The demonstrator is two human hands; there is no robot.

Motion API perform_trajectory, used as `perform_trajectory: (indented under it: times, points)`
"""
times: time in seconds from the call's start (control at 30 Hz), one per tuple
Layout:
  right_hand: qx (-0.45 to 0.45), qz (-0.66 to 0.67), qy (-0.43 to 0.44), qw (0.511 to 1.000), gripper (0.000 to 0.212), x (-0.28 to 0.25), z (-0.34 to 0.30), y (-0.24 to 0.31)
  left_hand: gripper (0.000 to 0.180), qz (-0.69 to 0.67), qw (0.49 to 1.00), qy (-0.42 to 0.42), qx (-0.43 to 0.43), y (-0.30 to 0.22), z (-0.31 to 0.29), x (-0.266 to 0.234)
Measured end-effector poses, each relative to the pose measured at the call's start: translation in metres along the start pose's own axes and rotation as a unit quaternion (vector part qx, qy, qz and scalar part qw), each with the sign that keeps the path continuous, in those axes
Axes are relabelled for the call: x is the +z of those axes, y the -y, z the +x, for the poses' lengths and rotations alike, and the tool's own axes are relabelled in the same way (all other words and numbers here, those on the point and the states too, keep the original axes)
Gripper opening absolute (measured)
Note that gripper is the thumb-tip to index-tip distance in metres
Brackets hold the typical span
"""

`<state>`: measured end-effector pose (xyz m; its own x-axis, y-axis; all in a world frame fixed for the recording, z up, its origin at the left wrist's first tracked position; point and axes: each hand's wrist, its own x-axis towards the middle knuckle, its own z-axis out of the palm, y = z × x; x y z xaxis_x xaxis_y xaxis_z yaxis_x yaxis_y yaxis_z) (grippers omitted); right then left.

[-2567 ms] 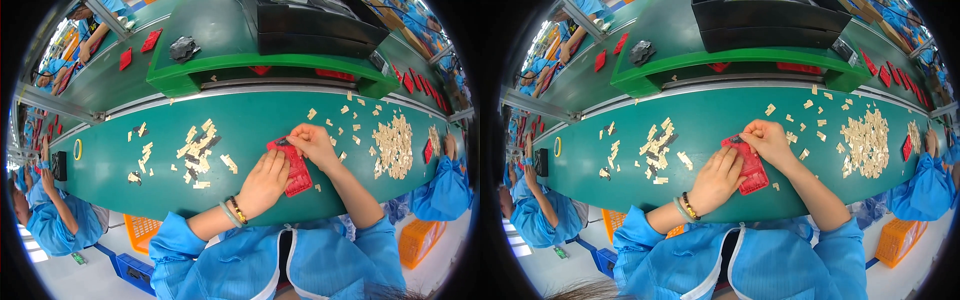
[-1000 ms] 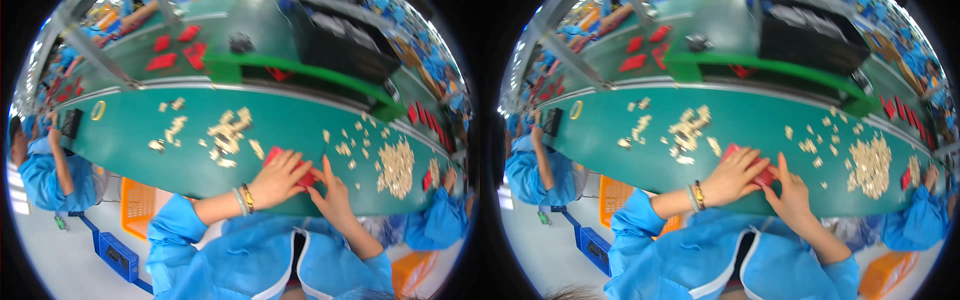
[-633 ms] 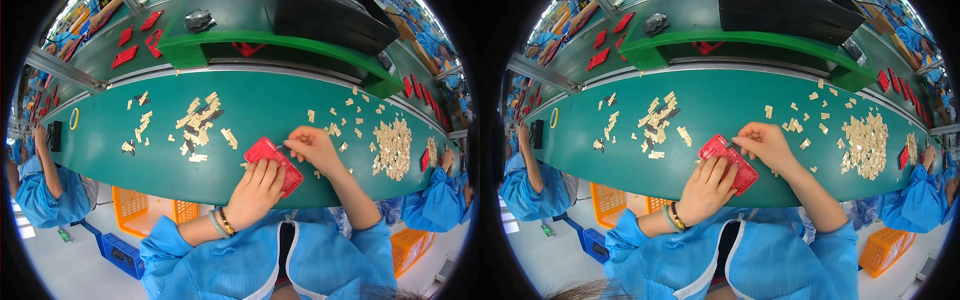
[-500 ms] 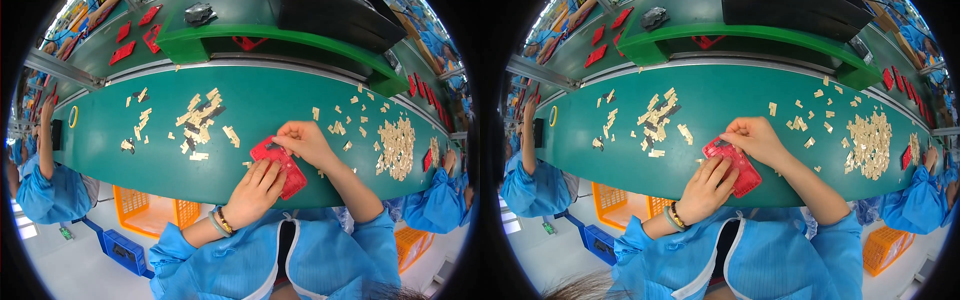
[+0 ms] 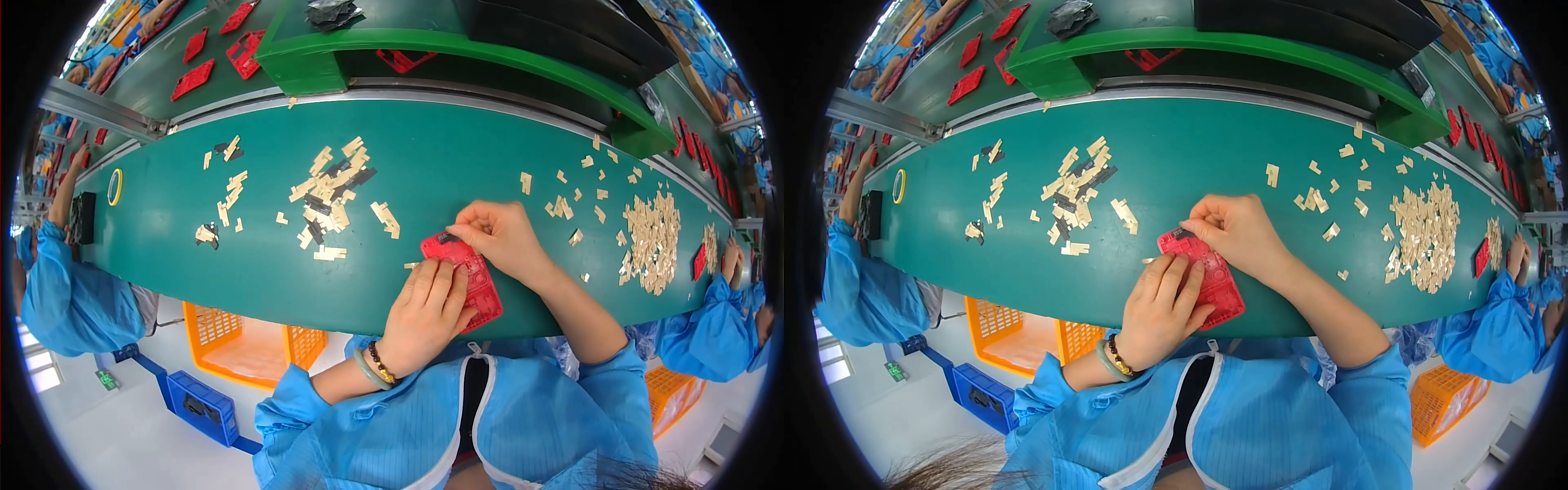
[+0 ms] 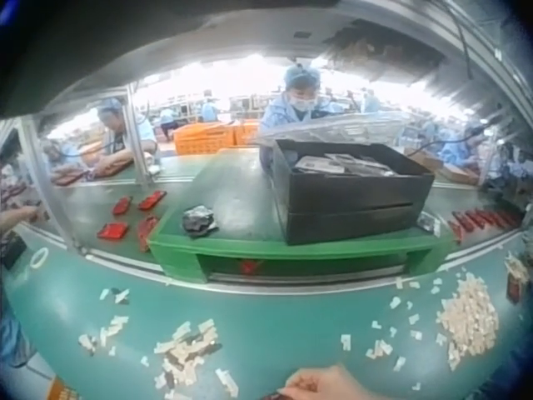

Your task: The person assembles small metal components into a red plastic housing by hand on a factory assembly line.

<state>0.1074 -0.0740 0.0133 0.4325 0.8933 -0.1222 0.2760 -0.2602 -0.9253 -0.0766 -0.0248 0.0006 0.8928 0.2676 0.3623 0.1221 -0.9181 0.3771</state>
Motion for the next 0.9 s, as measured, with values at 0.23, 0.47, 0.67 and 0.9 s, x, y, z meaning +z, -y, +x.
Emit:
perform_trajectory:
  times: [0.23,0.47,0.67,0.9]
  points:
    - [-0.016,-0.039,-0.012,0.999,0.013,0.004,-0.001,0.003,0.054,-0.018,1.000,0.001,-0.007,0.002,0.000,0.001]
    - [-0.010,-0.062,-0.011,0.998,0.013,0.005,-0.002,0.003,0.057,-0.013,1.000,0.001,-0.014,0.005,0.003,-0.003]
    - [-0.135,-0.218,-0.052,0.965,0.014,0.008,-0.012,0.001,0.060,-0.050,0.998,0.026,-0.019,0.006,0.006,-0.005]
    - [-0.283,-0.373,-0.095,0.878,0.016,0.001,-0.034,-0.004,0.062,-0.022,0.999,0.028,-0.016,0.005,0.010,-0.003]
